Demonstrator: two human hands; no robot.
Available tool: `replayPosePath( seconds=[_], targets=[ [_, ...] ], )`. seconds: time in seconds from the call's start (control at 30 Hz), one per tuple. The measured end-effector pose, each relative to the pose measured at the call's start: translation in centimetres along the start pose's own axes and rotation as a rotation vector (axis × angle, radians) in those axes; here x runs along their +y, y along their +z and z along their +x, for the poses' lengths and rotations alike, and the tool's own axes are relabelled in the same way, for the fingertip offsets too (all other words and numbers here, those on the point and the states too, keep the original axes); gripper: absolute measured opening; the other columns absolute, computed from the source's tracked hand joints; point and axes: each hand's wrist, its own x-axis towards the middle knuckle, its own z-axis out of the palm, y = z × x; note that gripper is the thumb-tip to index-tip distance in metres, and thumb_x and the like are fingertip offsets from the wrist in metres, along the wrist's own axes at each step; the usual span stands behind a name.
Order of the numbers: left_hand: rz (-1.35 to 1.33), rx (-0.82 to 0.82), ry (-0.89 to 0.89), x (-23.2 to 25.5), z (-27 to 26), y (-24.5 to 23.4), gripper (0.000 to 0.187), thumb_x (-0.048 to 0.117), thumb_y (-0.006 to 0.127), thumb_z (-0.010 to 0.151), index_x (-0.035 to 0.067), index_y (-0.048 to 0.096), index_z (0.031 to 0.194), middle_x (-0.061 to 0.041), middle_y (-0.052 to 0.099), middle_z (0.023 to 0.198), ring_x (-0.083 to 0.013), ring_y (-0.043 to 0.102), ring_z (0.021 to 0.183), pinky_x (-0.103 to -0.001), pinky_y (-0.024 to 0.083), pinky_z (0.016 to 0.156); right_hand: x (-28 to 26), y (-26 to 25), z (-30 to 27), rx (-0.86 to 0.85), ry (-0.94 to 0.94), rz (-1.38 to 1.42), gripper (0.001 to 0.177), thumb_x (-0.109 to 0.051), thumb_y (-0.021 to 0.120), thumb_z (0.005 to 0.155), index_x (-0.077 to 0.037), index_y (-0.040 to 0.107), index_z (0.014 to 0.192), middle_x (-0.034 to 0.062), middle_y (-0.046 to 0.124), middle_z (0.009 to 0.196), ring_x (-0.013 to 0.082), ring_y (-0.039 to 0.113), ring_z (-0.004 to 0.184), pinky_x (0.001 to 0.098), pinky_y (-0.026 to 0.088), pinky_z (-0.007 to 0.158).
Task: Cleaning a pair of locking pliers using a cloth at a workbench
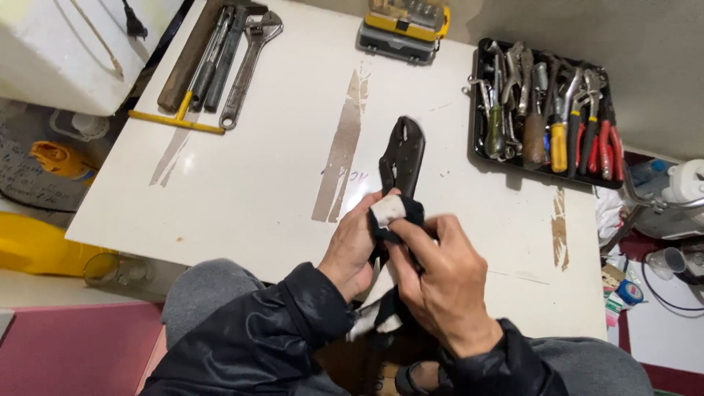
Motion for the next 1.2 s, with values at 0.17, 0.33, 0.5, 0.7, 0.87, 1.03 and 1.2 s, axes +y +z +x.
replayPosePath(
  seconds=[0.17, 0.33, 0.5, 0.7, 0.87, 1.03, 1.2],
  targets=[
    [-0.002, 0.05, 0.065, -0.5, 0.9, -0.4, 0.02, 0.021, 0.074, 0.081, 0.011, 0.07, 0.099, -0.003, 0.062, 0.075, -0.0102, 0.048, 0.064, -0.025, 0.034, 0.052, -0.1, 0.3, 1.5, 0.001, 0.014, 0.055, 0.019, -0.017, 0.07, 0.093, -0.012, 0.072, 0.111, 0.0116, 0.064, 0.099, 0.0244, 0.064, 0.083, 0.0347, 0.053, 0.064],
    [-0.119, 0.002, 0.099, 0.3, 0.9, -0.8, 0.021, 0.027, 0.073, 0.09, 0.01, 0.064, 0.097, -0.004, 0.063, 0.077, -0.0147, 0.057, 0.067, -0.028, 0.045, 0.058, -1.4, 1.1, -2.2, -0.006, 0.014, 0.123, 0.025, -0.013, 0.067, 0.091, -0.013, 0.068, 0.116, 0.0204, 0.062, 0.119, 0.0341, 0.064, 0.103, 0.0393, 0.052, 0.084],
    [-0.189, -0.029, 0.097, 0.5, -0.3, -0.1, 0.03, 0.03, 0.065, 0.095, 0.005, 0.06, 0.109, -0.012, 0.063, 0.085, -0.0222, 0.061, 0.073, -0.035, 0.053, 0.065, -1.1, 2.2, -2.4, 0.026, -0.011, -0.067, 0.028, -0.012, 0.065, 0.092, -0.015, 0.064, 0.12, 0.0188, 0.061, 0.125, 0.0357, 0.062, 0.102, 0.0418, 0.054, 0.077],
    [-0.136, 0.059, 0.134, 0.5, -0.3, 0.2, 0.036, 0.03, 0.066, 0.091, 0.009, 0.065, 0.119, -0.005, 0.071, 0.105, -0.0165, 0.061, 0.091, -0.027, 0.046, 0.075, -0.9, 0.7, 0.1, -0.264, 0.756, 0.528, 0.038, -0.022, 0.073, 0.082, -0.017, 0.054, 0.114, 0.0085, 0.077, 0.1, 0.019, 0.071, 0.073, 0.0336, 0.057, 0.064],
    [0.041, -0.027, 0.135, 1.2, -1.6, 0.3, 0.046, 0.039, 0.065, 0.086, 0.01, 0.061, 0.121, 0.004, 0.054, 0.098, -0.0074, 0.033, 0.066, -0.021, 0.033, 0.058, -0.2, 0.4, 0.3, -0.225, 0.931, 1.078, 0.037, -0.004, 0.068, 0.085, -0.006, 0.05, 0.117, 0.0152, 0.068, 0.101, 0.0258, 0.067, 0.074, 0.0369, 0.056, 0.068],
    [0.118, -0.091, 0.18, 0.7, -1.5, 0.2, 0.039, 0.027, 0.068, 0.09, 0.005, 0.068, 0.122, 0.002, 0.057, 0.086, -0.0073, 0.03, 0.058, -0.021, 0.027, 0.05, 0.7, 0.9, -0.7, -0.257, 0.891, 0.821, 0.029, -0.011, 0.073, 0.084, -0.009, 0.054, 0.106, 0.0067, 0.058, 0.091, 0.0187, 0.054, 0.08, 0.0336, 0.047, 0.071],
    [0.088, 0.163, 0.15, -0.5, -0.8, 0.5, 0.018, 0.02, 0.07, 0.094, 0.003, 0.063, 0.095, -0.008, 0.067, 0.087, -0.0197, 0.063, 0.08, -0.033, 0.056, 0.073, 2.4, 4.9, -4.4, 0.039, 0.147, 0.072, 0.039, -0.002, 0.059, 0.074, -0.005, 0.059, 0.113, 0.012, 0.067, 0.095, 0.0291, 0.062, 0.083, 0.0398, 0.051, 0.074]
  ],
)
